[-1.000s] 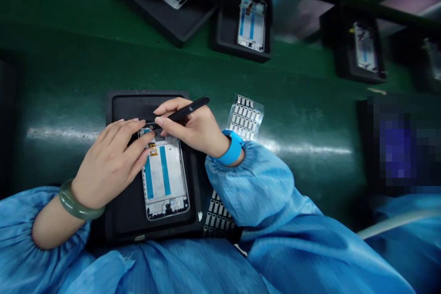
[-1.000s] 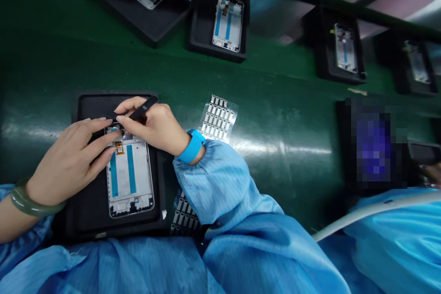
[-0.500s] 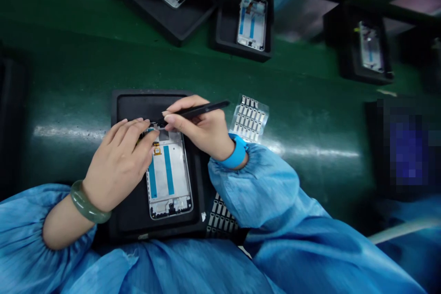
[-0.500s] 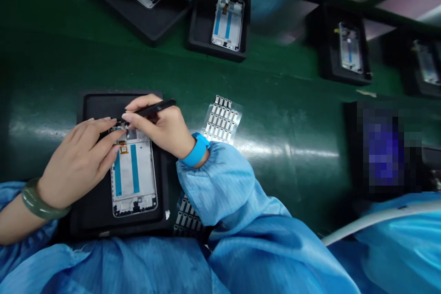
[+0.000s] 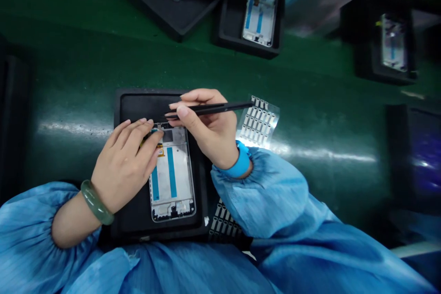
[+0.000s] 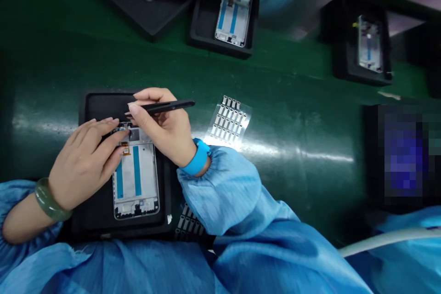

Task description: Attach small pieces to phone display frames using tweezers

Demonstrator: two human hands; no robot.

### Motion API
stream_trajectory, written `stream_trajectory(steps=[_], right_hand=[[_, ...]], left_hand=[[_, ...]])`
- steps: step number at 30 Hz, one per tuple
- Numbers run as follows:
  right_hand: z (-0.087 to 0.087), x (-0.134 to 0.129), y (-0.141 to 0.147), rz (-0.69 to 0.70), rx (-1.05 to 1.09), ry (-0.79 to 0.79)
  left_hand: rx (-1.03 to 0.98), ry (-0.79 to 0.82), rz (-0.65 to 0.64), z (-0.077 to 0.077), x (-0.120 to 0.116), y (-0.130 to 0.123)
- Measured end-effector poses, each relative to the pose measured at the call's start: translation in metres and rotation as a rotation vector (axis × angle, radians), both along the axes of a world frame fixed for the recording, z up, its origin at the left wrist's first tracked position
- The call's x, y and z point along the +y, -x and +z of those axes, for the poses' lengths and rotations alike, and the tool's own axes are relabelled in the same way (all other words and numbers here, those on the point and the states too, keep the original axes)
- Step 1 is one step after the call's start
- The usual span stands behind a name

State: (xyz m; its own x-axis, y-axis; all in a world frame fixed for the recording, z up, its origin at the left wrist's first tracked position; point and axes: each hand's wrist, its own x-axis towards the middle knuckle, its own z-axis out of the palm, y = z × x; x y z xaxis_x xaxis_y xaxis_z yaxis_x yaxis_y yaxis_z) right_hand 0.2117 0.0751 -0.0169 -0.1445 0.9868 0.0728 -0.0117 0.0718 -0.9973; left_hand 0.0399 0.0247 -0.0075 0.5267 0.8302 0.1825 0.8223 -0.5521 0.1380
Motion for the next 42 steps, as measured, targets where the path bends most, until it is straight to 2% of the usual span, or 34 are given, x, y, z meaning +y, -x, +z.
stream_trajectory(steps=[8, 22, 32, 37, 42], right_hand=[[-0.0088, 0.0016, -0.0010, 0.066, -0.058, -0.036], [-0.0076, 0.0017, -0.0005, 0.156, -0.151, -0.143], [-0.0059, 0.0016, 0.0056, 0.119, -0.232, -0.232], [-0.0074, 0.0010, 0.0046, 0.072, -0.218, -0.216], [-0.0074, 0.0021, 0.0040, 0.091, -0.272, -0.272]], left_hand=[[0.000, -0.015, 0.003, -0.0032, 0.0000, 0.0012], [0.001, -0.020, 0.021, -0.0048, -0.0002, -0.0001], [-0.018, -0.033, 0.016, -0.0063, 0.0004, -0.0002], [-0.075, -0.003, 0.019, -0.0068, 0.0008, -0.0003], [-0.085, -0.003, 0.021, -0.0073, 0.0009, -0.0005]])
